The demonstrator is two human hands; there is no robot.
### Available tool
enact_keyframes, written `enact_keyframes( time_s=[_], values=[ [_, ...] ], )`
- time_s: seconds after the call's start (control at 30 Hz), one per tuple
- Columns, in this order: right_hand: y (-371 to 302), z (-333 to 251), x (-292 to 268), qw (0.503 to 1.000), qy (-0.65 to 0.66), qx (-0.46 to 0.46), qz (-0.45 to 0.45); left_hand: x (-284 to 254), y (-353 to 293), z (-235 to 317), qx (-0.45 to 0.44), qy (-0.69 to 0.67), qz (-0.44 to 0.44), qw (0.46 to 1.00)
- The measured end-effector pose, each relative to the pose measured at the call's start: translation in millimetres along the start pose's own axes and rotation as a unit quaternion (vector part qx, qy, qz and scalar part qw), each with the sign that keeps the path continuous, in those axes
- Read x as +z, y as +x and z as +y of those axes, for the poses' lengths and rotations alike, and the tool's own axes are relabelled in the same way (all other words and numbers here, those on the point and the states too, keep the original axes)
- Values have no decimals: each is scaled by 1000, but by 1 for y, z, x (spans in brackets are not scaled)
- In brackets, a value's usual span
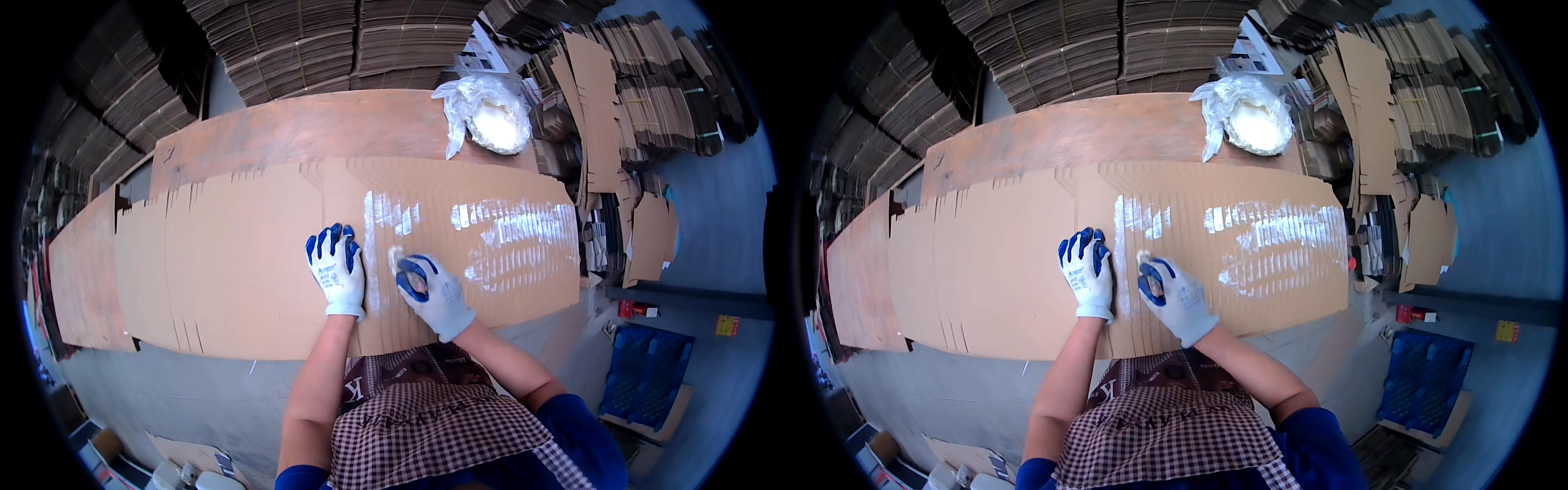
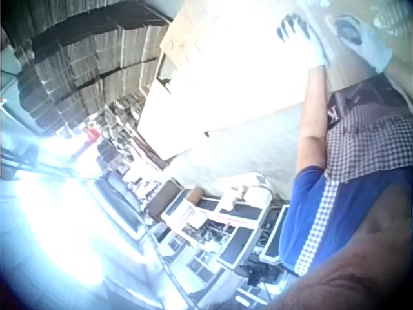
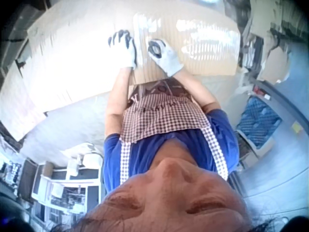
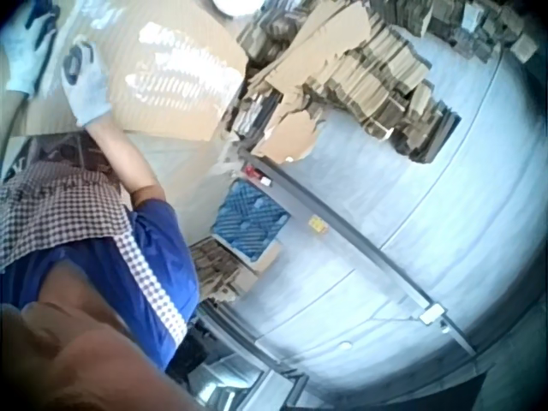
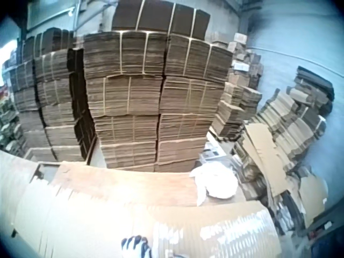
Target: The person stacks flat cardboard sheets on a workbench, aligns them, and applies adhesive to the edges using a cloth. They then walk to a nearby machine and place a printed cardboard sheet onto it.
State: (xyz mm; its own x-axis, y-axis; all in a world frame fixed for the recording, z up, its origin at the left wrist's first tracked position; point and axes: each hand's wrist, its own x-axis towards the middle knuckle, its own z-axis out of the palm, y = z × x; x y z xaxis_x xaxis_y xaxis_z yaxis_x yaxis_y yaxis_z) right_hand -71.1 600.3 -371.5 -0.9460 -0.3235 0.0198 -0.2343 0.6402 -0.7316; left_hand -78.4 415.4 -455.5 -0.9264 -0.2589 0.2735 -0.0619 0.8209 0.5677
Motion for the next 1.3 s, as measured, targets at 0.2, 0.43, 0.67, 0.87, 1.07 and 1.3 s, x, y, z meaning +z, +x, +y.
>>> enact_keyframes(
  time_s=[0.2, 0.43, 0.67, 0.87, 1.07, 1.3],
  values=[
    [39, 27, 4, 992, -119, -9, 31, 4, 1, 0, 12, -4, 11, 1000],
    [61, 20, 10, 994, 48, 63, 71, 1, 3, 5, 13, -5, 10, 1000],
    [70, 47, -22, 978, 0, 165, 124, -1, 4, 3, 15, 1, 15, 1000],
    [60, 51, -24, 988, 96, 97, 71, -1, 5, 4, 16, 3, 14, 1000],
    [94, 29, 11, 977, 148, 81, 132, 0, 5, 4, 16, -1, 7, 1000],
    [127, 26, 7, 991, 89, 79, 57, 0, 3, -1, 10, 1, -5, 1000]
  ],
)
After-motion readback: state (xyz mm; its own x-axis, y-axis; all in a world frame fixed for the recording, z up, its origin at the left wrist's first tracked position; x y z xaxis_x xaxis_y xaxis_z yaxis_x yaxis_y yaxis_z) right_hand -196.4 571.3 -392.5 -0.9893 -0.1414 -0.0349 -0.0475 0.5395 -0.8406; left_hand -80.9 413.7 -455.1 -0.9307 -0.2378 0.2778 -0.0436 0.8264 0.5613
